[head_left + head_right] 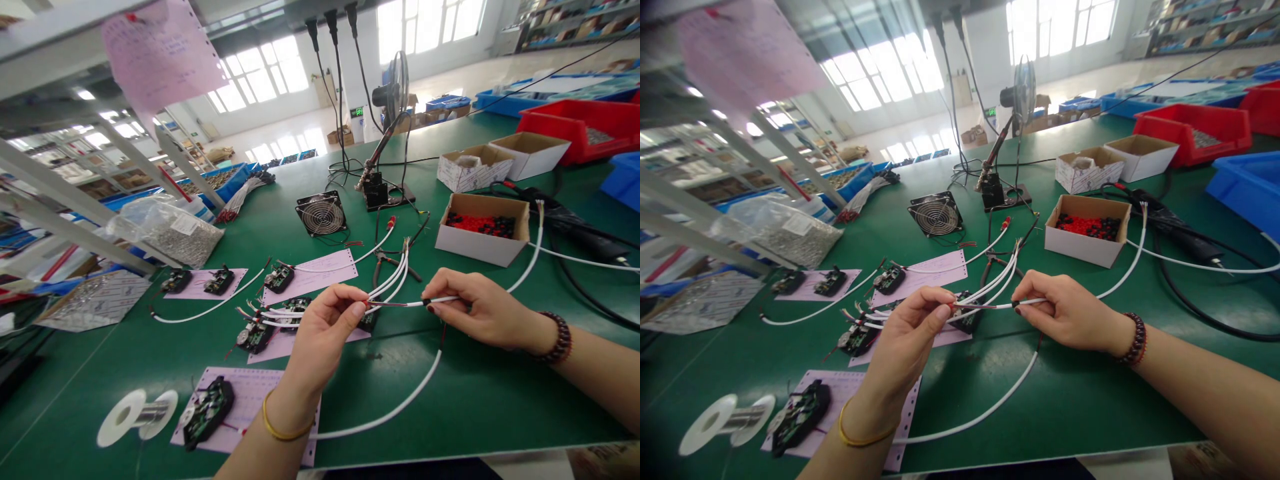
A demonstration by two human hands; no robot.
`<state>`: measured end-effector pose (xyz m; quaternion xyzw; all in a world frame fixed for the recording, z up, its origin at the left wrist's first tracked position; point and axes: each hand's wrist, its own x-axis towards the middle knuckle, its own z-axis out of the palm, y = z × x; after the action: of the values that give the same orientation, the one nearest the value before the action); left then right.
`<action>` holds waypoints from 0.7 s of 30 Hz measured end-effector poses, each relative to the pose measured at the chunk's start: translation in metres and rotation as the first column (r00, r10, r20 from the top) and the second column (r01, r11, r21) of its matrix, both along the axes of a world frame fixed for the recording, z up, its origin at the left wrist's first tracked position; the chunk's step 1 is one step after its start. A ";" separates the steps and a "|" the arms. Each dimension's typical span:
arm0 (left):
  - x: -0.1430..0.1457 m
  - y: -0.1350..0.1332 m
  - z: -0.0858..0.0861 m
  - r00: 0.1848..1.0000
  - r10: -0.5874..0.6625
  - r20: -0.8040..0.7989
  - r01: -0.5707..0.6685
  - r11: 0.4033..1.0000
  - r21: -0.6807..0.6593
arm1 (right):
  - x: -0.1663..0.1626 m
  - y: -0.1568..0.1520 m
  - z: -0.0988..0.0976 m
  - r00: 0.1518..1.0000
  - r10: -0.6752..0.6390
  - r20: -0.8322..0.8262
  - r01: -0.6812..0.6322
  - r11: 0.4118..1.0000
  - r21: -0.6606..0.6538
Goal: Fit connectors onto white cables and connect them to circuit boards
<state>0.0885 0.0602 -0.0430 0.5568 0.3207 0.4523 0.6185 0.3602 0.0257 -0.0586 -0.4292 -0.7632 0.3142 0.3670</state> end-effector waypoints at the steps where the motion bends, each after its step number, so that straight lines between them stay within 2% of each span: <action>1: 0.000 0.000 0.000 1.000 0.004 -0.002 -0.004 1.000 0.000 | 0.000 0.000 0.000 1.000 -0.003 0.002 0.003 1.000 0.002; 15: -0.001 0.001 0.001 0.998 -0.002 -0.060 0.003 1.000 0.025 | -0.001 0.001 0.001 1.000 0.002 0.003 -0.002 1.000 0.015; 21: -0.003 0.000 0.001 0.974 0.052 -0.218 -0.022 0.990 0.138 | 0.002 0.000 0.001 0.996 -0.055 -0.063 0.055 0.999 -0.005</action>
<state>0.0855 0.0604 -0.0417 0.6381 0.3667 0.4193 0.5315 0.3617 0.0260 -0.0578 -0.4403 -0.7386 0.3188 0.3988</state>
